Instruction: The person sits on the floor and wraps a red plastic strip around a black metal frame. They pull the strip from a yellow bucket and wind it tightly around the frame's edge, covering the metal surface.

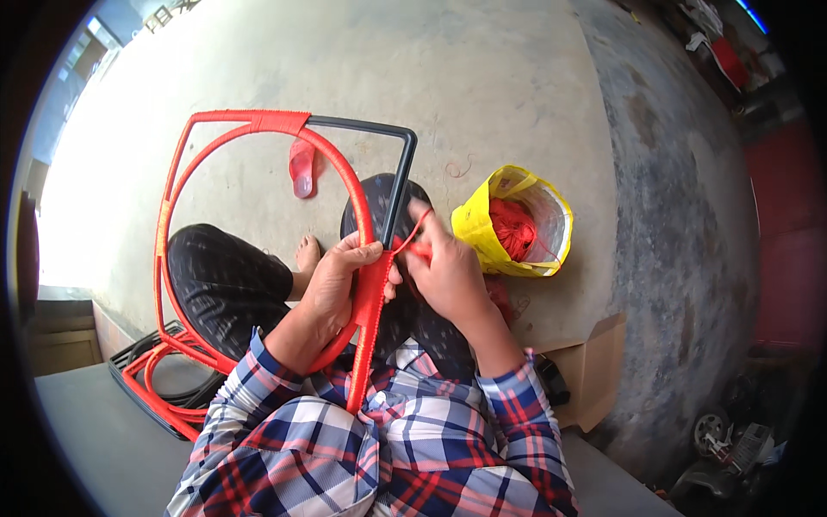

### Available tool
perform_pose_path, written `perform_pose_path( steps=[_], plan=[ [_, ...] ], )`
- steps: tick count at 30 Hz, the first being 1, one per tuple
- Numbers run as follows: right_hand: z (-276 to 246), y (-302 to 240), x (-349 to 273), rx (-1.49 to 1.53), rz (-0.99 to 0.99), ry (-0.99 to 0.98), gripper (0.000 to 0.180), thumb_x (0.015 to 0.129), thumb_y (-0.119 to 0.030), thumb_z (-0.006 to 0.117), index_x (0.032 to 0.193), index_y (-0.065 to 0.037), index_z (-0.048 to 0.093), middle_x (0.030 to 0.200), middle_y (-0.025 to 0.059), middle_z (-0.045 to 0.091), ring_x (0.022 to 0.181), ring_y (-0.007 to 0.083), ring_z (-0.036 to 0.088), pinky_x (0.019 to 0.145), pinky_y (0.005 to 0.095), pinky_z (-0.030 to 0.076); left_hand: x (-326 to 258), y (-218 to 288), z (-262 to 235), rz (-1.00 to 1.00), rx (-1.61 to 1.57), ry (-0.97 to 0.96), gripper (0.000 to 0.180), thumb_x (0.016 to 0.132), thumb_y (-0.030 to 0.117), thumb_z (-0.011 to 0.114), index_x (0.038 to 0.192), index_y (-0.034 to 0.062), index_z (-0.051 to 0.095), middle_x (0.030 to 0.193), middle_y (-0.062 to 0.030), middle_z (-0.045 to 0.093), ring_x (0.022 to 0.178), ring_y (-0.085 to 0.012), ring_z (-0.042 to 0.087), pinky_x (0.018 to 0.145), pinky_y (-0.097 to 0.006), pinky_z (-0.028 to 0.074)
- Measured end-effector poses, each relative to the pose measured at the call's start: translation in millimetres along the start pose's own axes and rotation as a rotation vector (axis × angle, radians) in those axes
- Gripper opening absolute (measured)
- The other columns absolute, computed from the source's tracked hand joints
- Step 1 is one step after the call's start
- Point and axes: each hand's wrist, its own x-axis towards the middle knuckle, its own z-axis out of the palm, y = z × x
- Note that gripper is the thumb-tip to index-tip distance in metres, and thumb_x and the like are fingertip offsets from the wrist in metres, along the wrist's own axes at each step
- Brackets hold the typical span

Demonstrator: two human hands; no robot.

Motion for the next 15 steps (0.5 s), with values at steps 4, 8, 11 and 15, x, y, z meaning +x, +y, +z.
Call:
perform_pose_path(
  steps=[4, 8, 11, 15],
  plan=[
    [11.6, -16.6, 36.0, 0.615, -0.051, 0.137, 0.074, 0.082, 0.003, 0.061, 0.149, -0.005, 0.03, 0.101, 0.0109, 0.063, 0.092, 0.0195, 0.065, 0.078, 0.0319, 0.052, -2.0, -1.7, 1.2, 0.017, -0.01, -0.015, 0.012, 0.097, 0.015, 0.055, 0.105, 0.0059, 0.055, 0.076, -0.0143, 0.068, 0.058, -0.0209, 0.067, 0.055, -0.03, 0.058],
    [8.1, -2.9, 39.5, 0.952, -0.057, -0.035, 0.074, 0.08, 0.009, 0.054, 0.149, -0.006, 0.033, 0.118, 0.0093, 0.059, 0.101, 0.0116, 0.059, 0.084, 0.0262, 0.05, -1.9, -5.3, 5.9, 0.026, -0.028, -0.007, 0.013, 0.097, 0.015, 0.056, 0.106, 0.0061, 0.056, 0.076, -0.0142, 0.068, 0.058, -0.0206, 0.067, 0.055, -0.03, 0.058],
    [16.3, -3.0, 46.2, 0.827, 0.123, -0.01, 0.035, 0.088, 0.003, 0.063, 0.123, 0.0, 0.061, 0.118, 0.0057, 0.06, 0.102, 0.008, 0.057, 0.08, 0.0236, 0.051, -2.6, -2.9, 6.4, 0.029, -0.008, -0.011, 0.013, 0.097, 0.015, 0.056, 0.107, 0.0068, 0.054, 0.077, -0.0148, 0.068, 0.058, -0.0207, 0.067, 0.055, -0.029, 0.057],
    [8.4, -7.4, 43.0, 0.527, -0.028, 0.225, 0.011, 0.089, -0.003, 0.069, 0.1, 0.001, 0.07, 0.119, 0.0077, 0.061, 0.102, 0.0107, 0.06, 0.077, 0.0235, 0.052, -1.5, -5.9, 3.4, 0.022, -0.008, -0.01, 0.013, 0.097, 0.014, 0.056, 0.107, 0.0073, 0.052, 0.077, -0.0151, 0.068, 0.058, -0.0214, 0.067, 0.055, -0.03, 0.057]
  ],
)
